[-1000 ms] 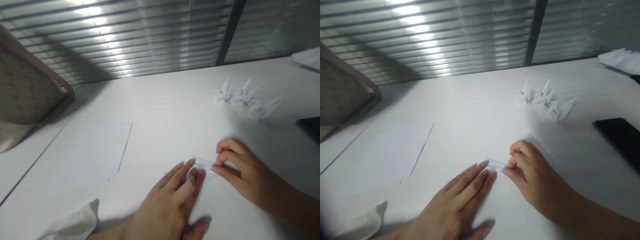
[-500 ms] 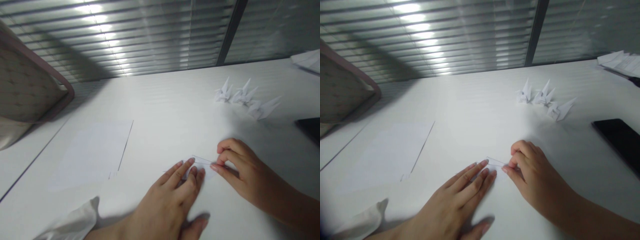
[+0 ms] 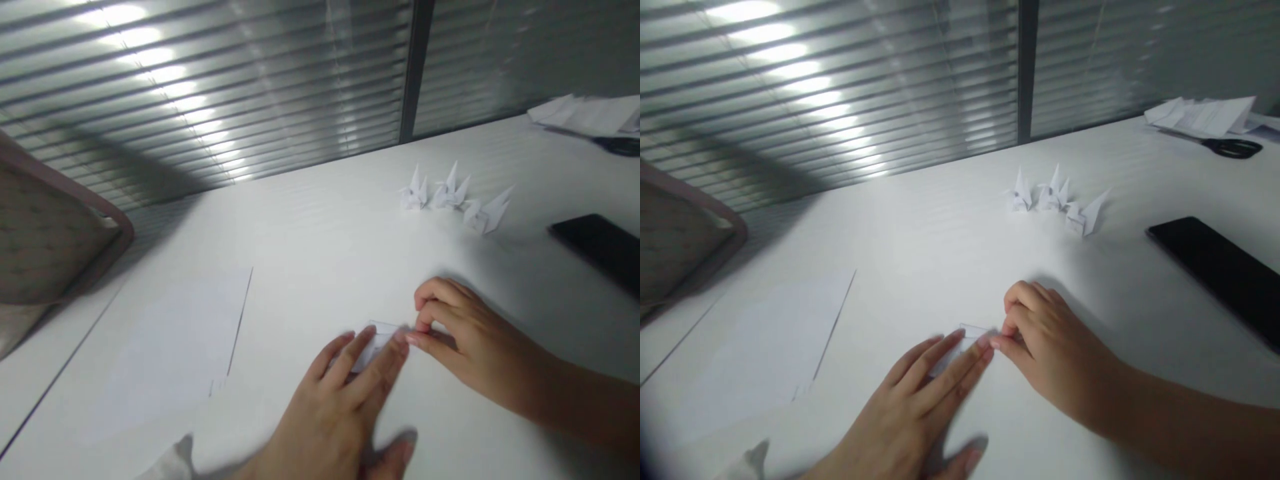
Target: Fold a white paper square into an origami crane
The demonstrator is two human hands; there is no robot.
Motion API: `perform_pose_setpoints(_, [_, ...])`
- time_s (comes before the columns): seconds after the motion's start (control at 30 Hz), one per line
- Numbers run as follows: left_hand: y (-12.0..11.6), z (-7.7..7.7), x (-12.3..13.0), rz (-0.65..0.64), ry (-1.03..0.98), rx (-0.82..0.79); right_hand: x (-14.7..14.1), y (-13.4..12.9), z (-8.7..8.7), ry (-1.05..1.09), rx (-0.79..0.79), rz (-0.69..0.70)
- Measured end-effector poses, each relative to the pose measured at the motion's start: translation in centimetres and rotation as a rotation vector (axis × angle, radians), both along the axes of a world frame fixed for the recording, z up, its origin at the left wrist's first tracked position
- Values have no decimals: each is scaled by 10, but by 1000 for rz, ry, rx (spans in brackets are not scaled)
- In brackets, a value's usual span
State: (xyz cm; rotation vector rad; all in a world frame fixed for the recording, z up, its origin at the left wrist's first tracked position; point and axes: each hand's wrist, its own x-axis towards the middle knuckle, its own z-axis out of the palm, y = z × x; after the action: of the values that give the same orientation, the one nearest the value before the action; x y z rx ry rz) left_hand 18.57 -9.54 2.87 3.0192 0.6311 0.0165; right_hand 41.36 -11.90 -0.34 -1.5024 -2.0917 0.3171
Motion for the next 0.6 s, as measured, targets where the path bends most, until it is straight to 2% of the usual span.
perform_pose_setpoints(0.2, [2,1,3,-35,35,113,5,0,-2,77,-44,19])
perform_pose_setpoints(0.4, [3,-2,2,-32,42,107,9,-2,-2,82,-60,17])
perform_pose_setpoints(0.6, [1,-1,5,-5,3,80,8,-1,-1,-7,-14,28])
